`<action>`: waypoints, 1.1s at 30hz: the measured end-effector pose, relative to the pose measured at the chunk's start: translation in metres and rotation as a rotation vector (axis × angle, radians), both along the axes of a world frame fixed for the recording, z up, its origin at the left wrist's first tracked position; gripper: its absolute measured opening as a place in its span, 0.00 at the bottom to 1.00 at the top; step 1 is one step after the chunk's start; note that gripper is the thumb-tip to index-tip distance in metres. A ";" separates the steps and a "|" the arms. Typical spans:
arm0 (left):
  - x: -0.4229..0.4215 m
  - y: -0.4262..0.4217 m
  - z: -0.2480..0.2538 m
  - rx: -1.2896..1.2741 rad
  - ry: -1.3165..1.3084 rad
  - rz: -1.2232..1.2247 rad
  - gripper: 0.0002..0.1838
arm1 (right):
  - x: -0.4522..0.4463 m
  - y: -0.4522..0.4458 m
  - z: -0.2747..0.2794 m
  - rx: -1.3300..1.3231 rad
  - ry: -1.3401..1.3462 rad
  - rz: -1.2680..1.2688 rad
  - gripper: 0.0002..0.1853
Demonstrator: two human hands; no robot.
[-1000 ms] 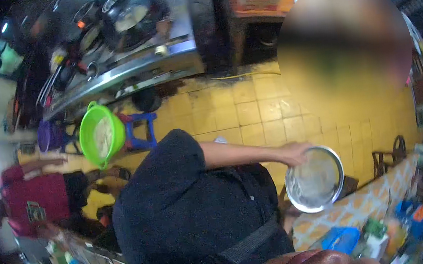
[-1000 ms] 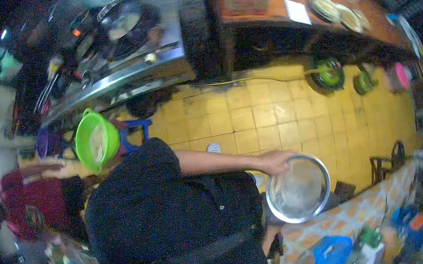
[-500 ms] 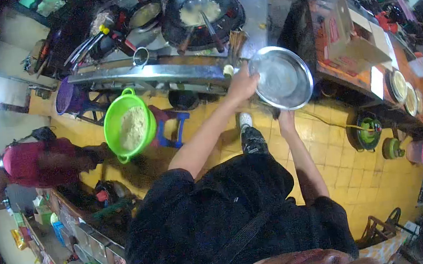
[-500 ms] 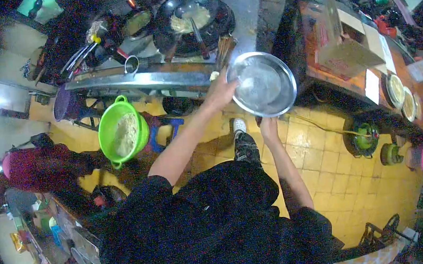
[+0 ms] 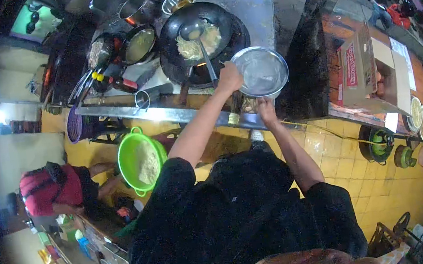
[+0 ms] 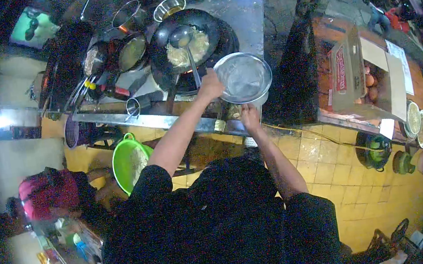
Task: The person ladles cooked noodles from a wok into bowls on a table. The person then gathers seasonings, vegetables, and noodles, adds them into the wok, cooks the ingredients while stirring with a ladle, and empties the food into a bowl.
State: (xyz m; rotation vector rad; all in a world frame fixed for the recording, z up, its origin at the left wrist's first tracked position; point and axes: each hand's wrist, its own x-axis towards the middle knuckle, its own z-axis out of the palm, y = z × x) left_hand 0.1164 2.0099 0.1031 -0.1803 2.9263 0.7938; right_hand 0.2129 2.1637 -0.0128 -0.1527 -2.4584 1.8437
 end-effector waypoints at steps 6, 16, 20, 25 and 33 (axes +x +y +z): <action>0.022 -0.018 0.021 -0.004 -0.103 -0.012 0.27 | 0.016 -0.018 -0.033 -0.151 -0.443 0.189 0.21; -0.002 -0.013 -0.040 0.095 -0.182 -0.246 0.28 | -0.004 -0.009 -0.073 -0.595 -0.398 0.017 0.12; 0.019 -0.016 -0.058 -0.177 0.563 -0.194 0.31 | 0.017 -0.050 0.043 0.018 -0.009 -0.168 0.15; 0.048 -0.097 0.077 0.355 0.021 -0.277 0.33 | 0.069 -0.079 0.045 0.212 -0.161 0.063 0.23; 0.066 -0.232 -0.039 0.467 -0.063 0.248 0.17 | -0.021 -0.177 0.115 -0.579 -0.667 0.138 0.19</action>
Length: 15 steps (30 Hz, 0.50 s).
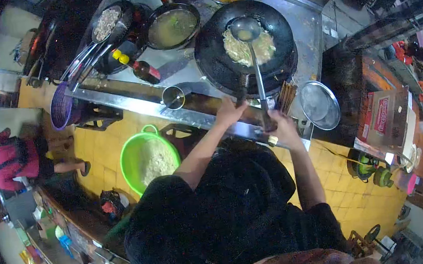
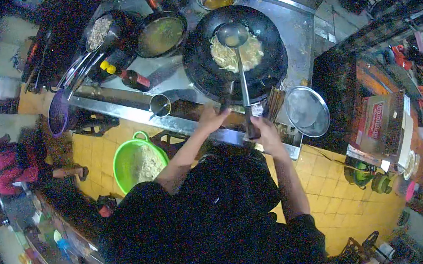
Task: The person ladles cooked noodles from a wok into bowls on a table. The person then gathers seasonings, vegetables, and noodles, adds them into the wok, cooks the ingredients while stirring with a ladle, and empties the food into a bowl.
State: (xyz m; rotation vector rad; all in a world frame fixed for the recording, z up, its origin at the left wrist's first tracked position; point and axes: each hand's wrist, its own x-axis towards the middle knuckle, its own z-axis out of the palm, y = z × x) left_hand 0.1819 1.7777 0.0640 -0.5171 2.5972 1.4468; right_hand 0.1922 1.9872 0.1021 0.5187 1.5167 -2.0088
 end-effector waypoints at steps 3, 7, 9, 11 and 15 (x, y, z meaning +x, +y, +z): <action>-0.010 0.001 -0.036 1.150 -0.594 0.132 0.12 | -0.050 -0.014 0.001 -0.527 -0.295 0.184 0.19; -0.023 0.006 -0.063 1.357 -0.628 -0.018 0.10 | -0.075 -0.017 0.001 0.244 0.088 0.223 0.18; -0.028 0.004 -0.035 1.246 -0.630 0.074 0.11 | -0.078 -0.010 0.014 0.897 0.495 0.446 0.18; -0.032 0.004 -0.036 1.200 -0.623 0.090 0.12 | -0.077 -0.015 0.031 1.328 0.706 0.480 0.20; -0.027 0.008 -0.046 0.798 -0.433 -0.009 0.11 | -0.073 -0.014 0.033 1.639 0.706 0.529 0.26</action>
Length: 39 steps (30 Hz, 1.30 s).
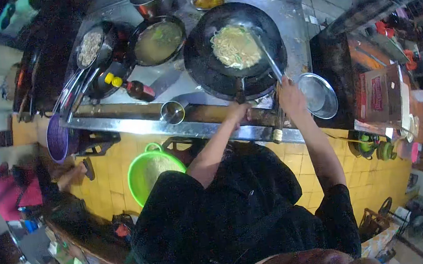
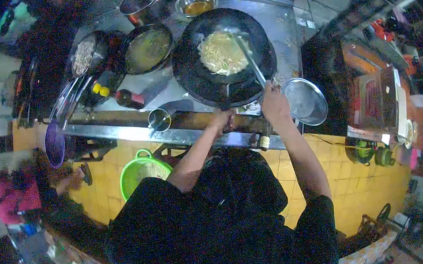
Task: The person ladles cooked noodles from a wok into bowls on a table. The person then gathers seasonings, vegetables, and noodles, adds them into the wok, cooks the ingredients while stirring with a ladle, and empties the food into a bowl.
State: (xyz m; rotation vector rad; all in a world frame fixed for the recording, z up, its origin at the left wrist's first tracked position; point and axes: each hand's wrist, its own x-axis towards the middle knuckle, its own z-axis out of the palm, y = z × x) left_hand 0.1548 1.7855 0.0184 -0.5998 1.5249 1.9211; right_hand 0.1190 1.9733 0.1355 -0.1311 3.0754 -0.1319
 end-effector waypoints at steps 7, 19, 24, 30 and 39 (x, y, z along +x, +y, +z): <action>0.012 -0.036 0.011 0.100 -0.085 0.021 0.15 | 0.078 0.053 0.008 -0.159 -0.129 0.032 0.26; 0.094 -0.035 0.103 0.125 -0.019 0.067 0.08 | 0.169 0.112 0.057 -0.770 -0.056 -0.192 0.25; 0.120 -0.018 0.141 0.084 -0.028 0.085 0.08 | 0.178 0.147 0.074 -0.831 -0.118 -0.234 0.25; 0.146 0.011 0.161 0.139 -0.003 0.134 0.06 | 0.186 0.178 0.079 -1.012 -0.163 -0.194 0.26; 0.165 0.032 0.159 0.064 0.096 0.064 0.09 | 0.190 0.200 0.095 -1.121 -0.215 -0.217 0.27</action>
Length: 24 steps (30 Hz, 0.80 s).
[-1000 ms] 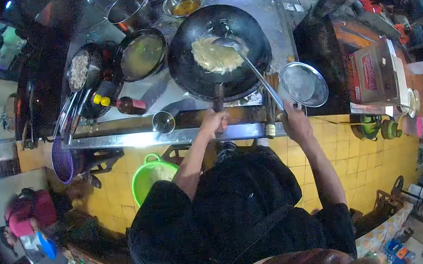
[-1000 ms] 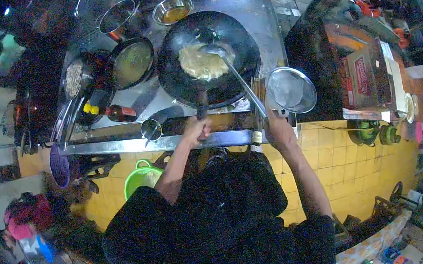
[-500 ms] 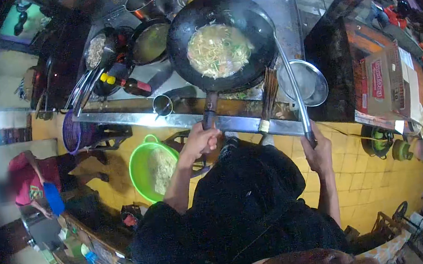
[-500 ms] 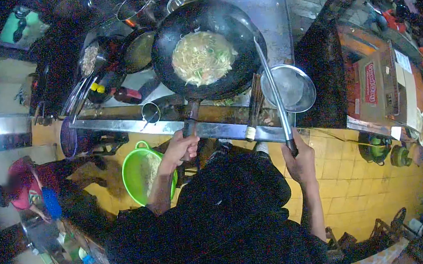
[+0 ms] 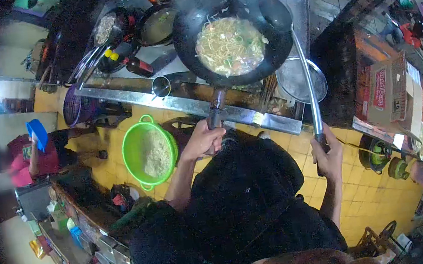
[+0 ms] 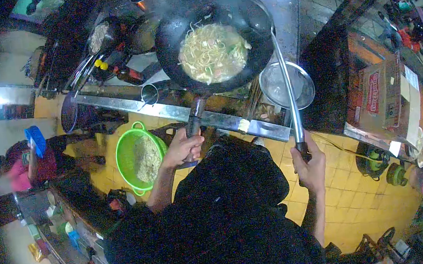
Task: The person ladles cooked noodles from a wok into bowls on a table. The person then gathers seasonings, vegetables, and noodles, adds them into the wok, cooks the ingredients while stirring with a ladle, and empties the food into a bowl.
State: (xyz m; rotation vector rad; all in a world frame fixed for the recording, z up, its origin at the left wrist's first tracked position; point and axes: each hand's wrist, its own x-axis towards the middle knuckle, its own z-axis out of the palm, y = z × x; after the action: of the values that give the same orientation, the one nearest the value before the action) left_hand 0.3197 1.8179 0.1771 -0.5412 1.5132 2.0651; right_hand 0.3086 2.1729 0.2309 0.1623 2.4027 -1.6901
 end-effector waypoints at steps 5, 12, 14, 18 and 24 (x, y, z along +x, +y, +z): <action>0.001 0.006 0.007 -0.063 0.036 -0.057 0.10 | 0.000 0.005 0.011 -0.007 -0.025 -0.059 0.27; -0.010 0.025 0.007 -0.054 0.032 -0.058 0.10 | 0.009 0.027 0.009 0.050 0.008 -0.096 0.27; -0.014 0.027 -0.002 -0.124 0.045 -0.042 0.09 | 0.011 0.032 0.008 0.053 -0.004 -0.123 0.27; -0.024 0.031 -0.014 -0.166 0.102 -0.085 0.10 | 0.017 0.037 0.009 0.047 0.000 -0.153 0.28; -0.034 0.044 -0.018 -0.037 0.087 -0.050 0.09 | 0.025 0.043 0.012 0.044 -0.033 -0.181 0.30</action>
State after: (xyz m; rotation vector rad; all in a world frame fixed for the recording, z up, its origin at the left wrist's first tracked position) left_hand 0.2854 1.8615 0.1587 -0.4286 1.6008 2.0499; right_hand 0.3332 2.2155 0.2425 0.4230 2.4675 -1.6933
